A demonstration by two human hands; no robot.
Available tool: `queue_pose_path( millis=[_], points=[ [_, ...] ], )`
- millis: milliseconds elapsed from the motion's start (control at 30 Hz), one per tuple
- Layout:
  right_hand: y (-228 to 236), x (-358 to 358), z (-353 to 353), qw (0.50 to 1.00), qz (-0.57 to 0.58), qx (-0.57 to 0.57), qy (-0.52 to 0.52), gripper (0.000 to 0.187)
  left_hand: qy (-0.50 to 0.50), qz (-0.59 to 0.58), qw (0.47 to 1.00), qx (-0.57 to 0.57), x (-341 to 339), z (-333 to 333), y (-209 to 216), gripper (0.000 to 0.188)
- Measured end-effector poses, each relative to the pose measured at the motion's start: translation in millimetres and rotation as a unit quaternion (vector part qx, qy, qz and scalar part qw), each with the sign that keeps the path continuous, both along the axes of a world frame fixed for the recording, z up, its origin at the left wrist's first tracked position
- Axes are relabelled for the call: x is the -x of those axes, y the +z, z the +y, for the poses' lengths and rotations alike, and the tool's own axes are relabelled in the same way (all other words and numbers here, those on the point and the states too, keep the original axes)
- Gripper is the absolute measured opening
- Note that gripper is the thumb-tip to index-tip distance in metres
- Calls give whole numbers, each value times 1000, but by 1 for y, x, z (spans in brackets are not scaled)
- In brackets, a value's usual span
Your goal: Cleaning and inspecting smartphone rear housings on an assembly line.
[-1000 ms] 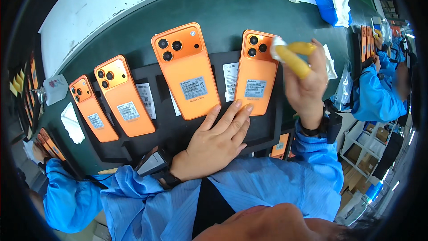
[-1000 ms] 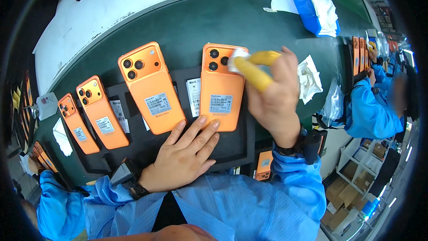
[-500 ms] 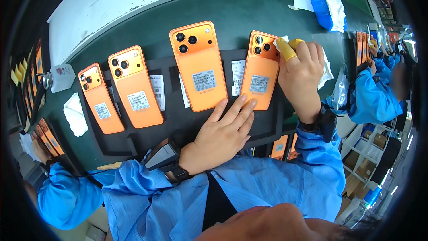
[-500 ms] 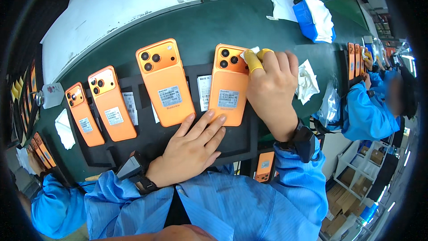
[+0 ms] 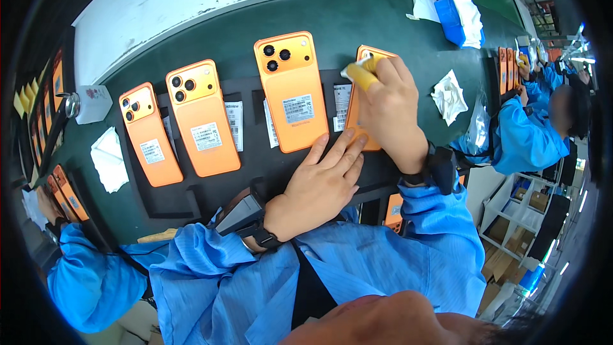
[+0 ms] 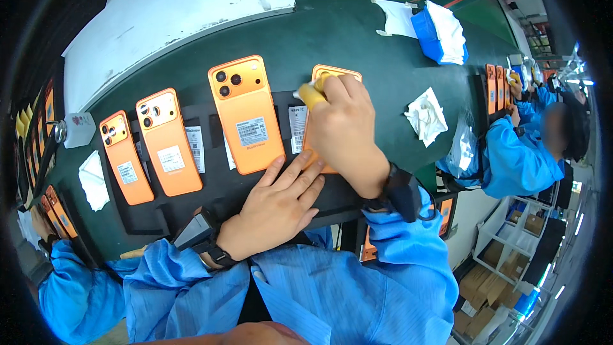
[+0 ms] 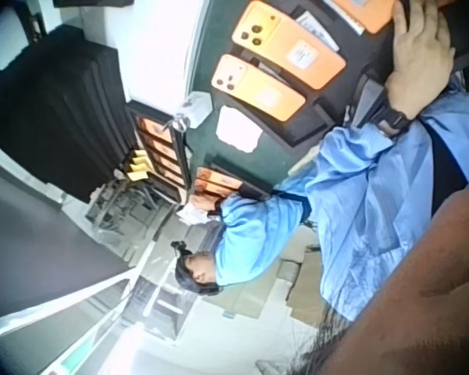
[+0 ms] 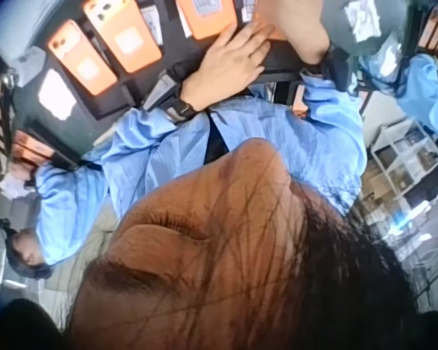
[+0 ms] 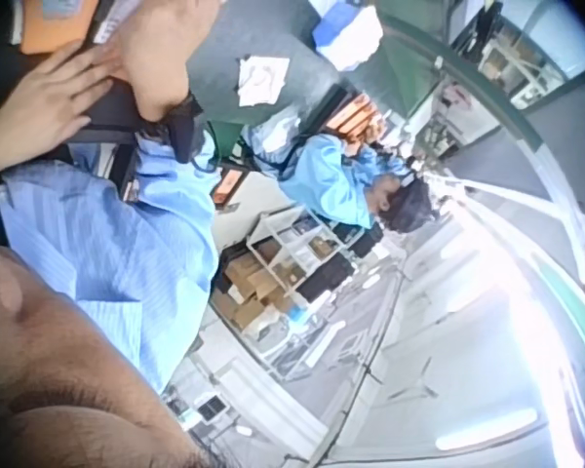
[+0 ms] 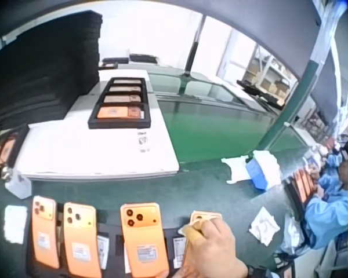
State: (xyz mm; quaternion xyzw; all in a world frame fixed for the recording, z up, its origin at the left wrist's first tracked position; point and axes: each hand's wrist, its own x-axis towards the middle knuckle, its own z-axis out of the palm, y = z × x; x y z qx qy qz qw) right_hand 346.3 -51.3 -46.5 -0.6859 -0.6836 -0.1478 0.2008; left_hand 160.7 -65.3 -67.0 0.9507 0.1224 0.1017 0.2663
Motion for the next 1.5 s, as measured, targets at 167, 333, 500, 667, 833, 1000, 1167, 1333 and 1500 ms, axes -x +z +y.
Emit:
queue_pose_path(
  millis=[167,333,500,667,833,1000,1167,1333,1500],
  points=[
    [-4,-12,-33,997,28,18,68,29,-3,-5,1000,-9,0,1,-1,47],
    [-7,-23,-7,997,-2,-14,78,32,-3,10,999,-38,1,-1,-1,48],
    [-12,-45,9,994,85,-72,-16,19,-5,-2,1000,-9,2,2,-1,49],
    [-22,-55,-30,980,154,-106,-76,18,-13,9,1000,-3,0,0,1,49],
    [-14,-60,-43,965,190,-107,-144,16,-11,6,1000,1,1,2,2,50],
    [-4,-44,-38,965,216,-117,-87,20,-13,15,1000,3,-2,4,5,50],
    [-10,-31,-9,994,58,-27,83,24,-15,15,1000,-3,-3,3,3,51],
    [-17,-70,-4,988,121,-80,-59,19,-9,17,1000,5,-3,3,5,51],
    [-30,-92,-41,932,292,-48,-210,17,-13,25,1000,11,-4,4,5,51]
  ],
)
